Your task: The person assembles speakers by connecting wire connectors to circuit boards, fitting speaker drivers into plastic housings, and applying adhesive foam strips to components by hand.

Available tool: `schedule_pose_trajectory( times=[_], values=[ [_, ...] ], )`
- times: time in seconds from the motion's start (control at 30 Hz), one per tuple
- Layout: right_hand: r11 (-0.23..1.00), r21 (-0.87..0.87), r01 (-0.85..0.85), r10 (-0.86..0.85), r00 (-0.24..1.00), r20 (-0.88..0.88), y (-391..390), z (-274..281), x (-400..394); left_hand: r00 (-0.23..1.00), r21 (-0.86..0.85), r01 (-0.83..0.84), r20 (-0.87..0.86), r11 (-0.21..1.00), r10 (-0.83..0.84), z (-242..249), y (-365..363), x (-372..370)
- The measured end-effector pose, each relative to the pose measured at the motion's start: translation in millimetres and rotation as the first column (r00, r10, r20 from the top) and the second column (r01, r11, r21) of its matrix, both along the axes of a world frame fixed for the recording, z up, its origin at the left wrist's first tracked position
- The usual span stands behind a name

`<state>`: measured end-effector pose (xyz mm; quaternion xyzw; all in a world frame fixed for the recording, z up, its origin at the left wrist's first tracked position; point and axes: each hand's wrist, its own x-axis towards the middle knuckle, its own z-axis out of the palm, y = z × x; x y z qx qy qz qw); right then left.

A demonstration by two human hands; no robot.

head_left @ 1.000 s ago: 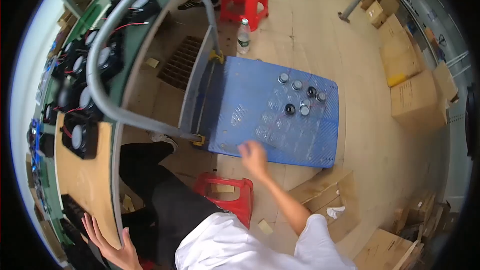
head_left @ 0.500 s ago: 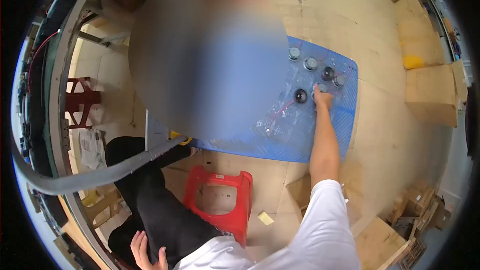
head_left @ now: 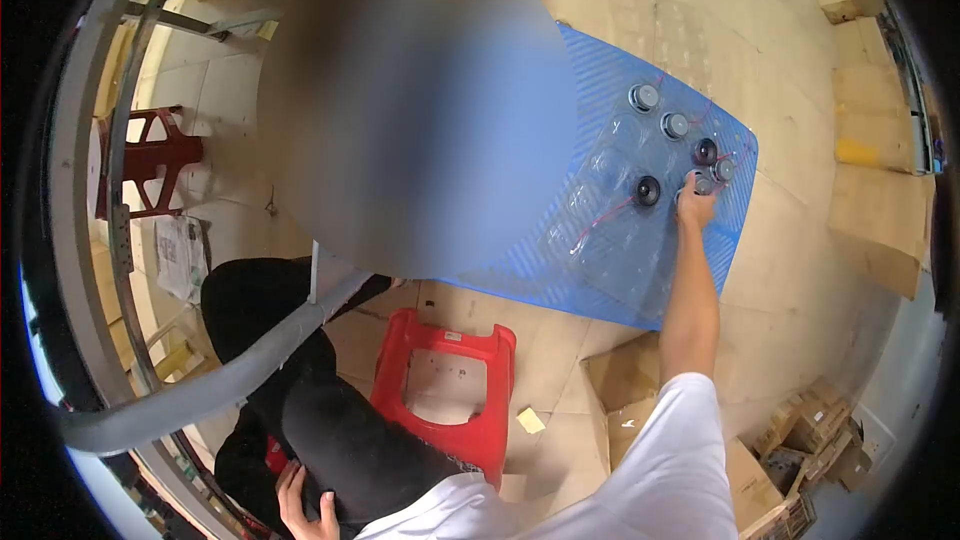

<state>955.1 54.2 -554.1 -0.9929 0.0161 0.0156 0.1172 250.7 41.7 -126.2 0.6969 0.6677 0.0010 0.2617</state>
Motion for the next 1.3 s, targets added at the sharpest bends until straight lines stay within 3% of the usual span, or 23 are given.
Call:
schedule_pose_trajectory(
  times=[0.07,0.1,0.13,0.17,0.2,0.27,0.33,0.4,0.43,0.47,0.53,0.57,0.6,0.63,0.67,0.7,0.73,0.8,0.87,0.93,1.03,1.1,1.3],
  values=[
    [0.993,0.110,-0.034,0.025,0.996,0.084,-14,17,-9,0.999,0.014,-0.013,0.033,1.000,0.013,8,0,2],
    [0.903,0.428,0.021,-0.006,0.999,-0.036,-19,31,-18,0.998,0.032,-0.025,0.065,0.999,0.023,13,0,4],
    [0.709,0.698,0.101,0.009,0.988,-0.152,-23,46,-27,0.996,0.056,-0.025,0.082,0.998,0.020,16,-2,0],
    [0.587,0.795,0.152,-0.021,0.985,-0.173,-25,68,-46,0.995,0.095,0.032,0.092,0.995,-0.041,18,-5,-4],
    [0.449,0.871,0.198,-0.042,0.979,-0.201,-27,93,-72,0.990,0.136,0.086,0.096,0.987,-0.099,22,-9,-8],
    [0.291,0.869,0.401,-0.020,0.911,-0.413,-35,164,-126,0.980,0.190,0.111,0.144,0.976,-0.139,34,-13,-10],
    [0.123,0.850,0.512,0.049,0.852,-0.521,-58,191,-162,0.966,0.250,0.130,0.184,0.960,-0.179,45,-18,-16],
    [0.089,0.878,0.470,0.075,0.876,-0.476,-67,217,-210,0.956,0.262,0.169,0.191,0.950,-0.223,53,-26,-30],
    [0.144,0.887,0.439,0.129,0.880,-0.456,-64,254,-246,0.958,0.391,0.099,0.213,0.915,-0.194,59,-26,-18],
    [0.203,0.892,0.404,0.206,0.873,-0.443,-62,297,-288,0.933,0.416,0.179,0.215,0.892,-0.288,63,-27,-35],
    [0.281,0.927,0.250,0.232,0.919,-0.318,-57,343,-364,0.926,0.483,0.182,0.209,0.856,-0.315,81,-32,-43],
    [0.255,0.962,0.099,0.426,0.881,-0.204,-62,356,-394,0.915,0.505,0.204,0.205,0.839,-0.347,96,-34,-49],
    [0.182,0.982,-0.047,0.604,0.794,-0.074,-59,371,-419,0.897,0.536,0.211,0.227,0.817,-0.380,108,-36,-54],
    [0.017,0.948,-0.317,0.735,0.647,0.203,-44,400,-448,0.891,0.583,0.209,0.217,0.785,-0.399,121,-40,-62],
    [-0.197,0.821,-0.535,0.773,0.430,0.466,-35,432,-478,0.884,0.602,0.145,0.278,0.785,-0.376,130,-44,-70],
    [-0.347,0.715,-0.607,0.826,0.163,0.539,-26,478,-501,0.884,0.649,0.105,0.286,0.753,-0.370,143,-48,-75],
    [-0.495,0.584,-0.643,0.813,-0.105,0.573,-16,516,-532,0.900,0.678,0.048,0.290,0.734,-0.326,154,-55,-83],
    [-0.640,0.453,-0.620,0.742,-0.347,0.574,1,558,-596,0.933,0.721,-0.052,0.281,0.691,-0.223,160,-56,-101],
    [-0.718,0.306,-0.625,0.689,-0.579,0.435,19,573,-638,0.951,0.741,-0.195,0.303,0.642,-0.060,156,-56,-122],
    [-0.811,0.164,-0.562,0.576,-0.719,0.389,41,587,-668,0.938,0.728,-0.311,0.340,0.611,0.072,151,-57,-147],
    [-0.895,0.086,-0.437,0.442,-0.848,0.292,50,595,-690,0.920,0.713,-0.365,0.376,0.599,0.113,142,-65,-168],
    [-0.944,-0.023,-0.329,0.321,-0.932,0.166,43,600,-698,0.903,0.625,-0.300,0.431,0.721,0.002,136,-74,-171],
    [-0.969,0.034,-0.243,0.245,-0.963,0.109,38,623,-697,0.864,0.618,-0.271,0.495,0.738,-0.097,147,-86,-176]
  ],
)
